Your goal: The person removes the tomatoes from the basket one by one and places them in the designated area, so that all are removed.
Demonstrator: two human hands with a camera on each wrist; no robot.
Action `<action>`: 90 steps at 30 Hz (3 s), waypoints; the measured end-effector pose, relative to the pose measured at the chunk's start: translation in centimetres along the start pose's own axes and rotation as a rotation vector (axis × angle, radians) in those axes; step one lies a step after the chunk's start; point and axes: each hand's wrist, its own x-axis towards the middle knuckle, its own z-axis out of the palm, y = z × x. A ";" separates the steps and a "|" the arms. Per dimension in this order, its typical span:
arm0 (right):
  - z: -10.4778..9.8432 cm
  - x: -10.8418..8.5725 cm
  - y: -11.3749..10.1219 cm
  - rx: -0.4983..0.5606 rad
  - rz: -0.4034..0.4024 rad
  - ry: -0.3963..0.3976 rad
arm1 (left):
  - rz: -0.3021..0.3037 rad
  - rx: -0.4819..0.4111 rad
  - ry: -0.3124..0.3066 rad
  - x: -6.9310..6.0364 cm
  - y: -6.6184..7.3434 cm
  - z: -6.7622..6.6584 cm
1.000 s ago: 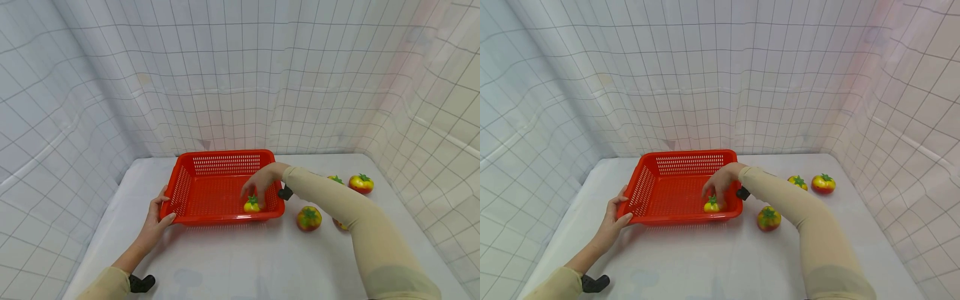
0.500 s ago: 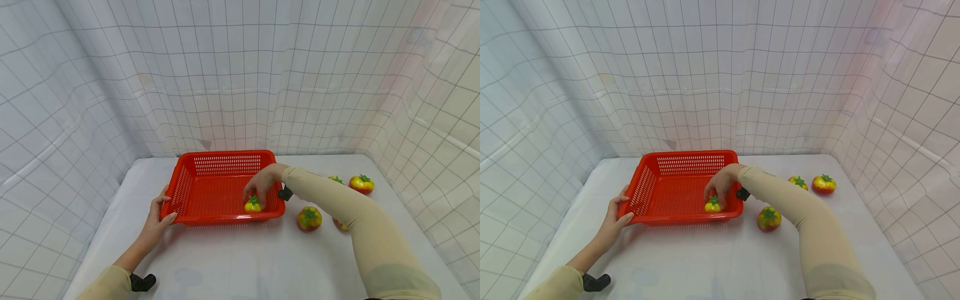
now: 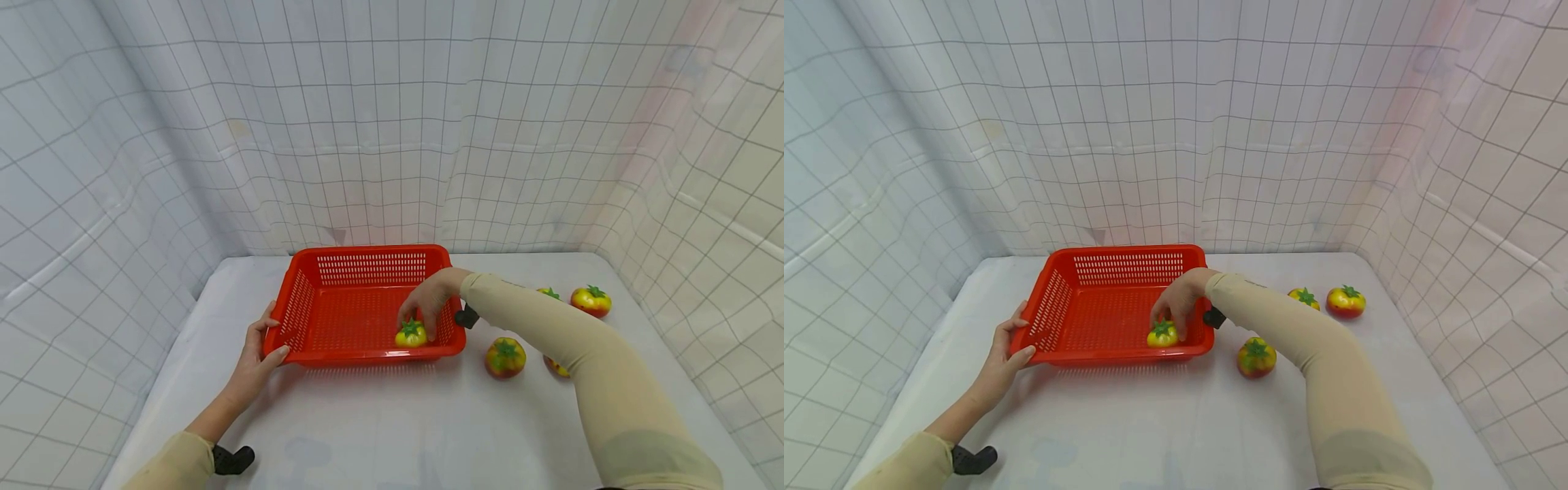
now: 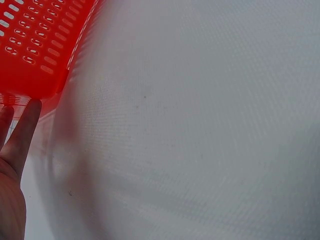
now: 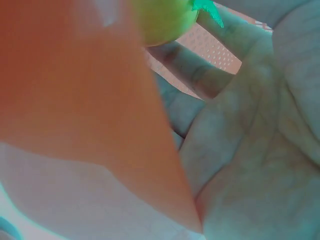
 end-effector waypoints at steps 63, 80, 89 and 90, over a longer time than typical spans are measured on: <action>-1.0 -5.9 0.7 0.108 -0.197 0.204 | 0.034 -0.017 -0.022 0.1 0.0 -0.2; -0.3 -10.8 2.8 0.165 -0.206 0.285 | -0.019 0.040 0.002 -0.1 0.1 -0.3; 1.0 -13.7 4.9 0.222 -0.158 0.335 | -0.015 0.022 -0.004 -0.1 0.4 -0.2; 1.2 -13.9 5.2 0.231 -0.148 0.341 | -0.008 0.018 -0.006 0.0 0.4 -0.2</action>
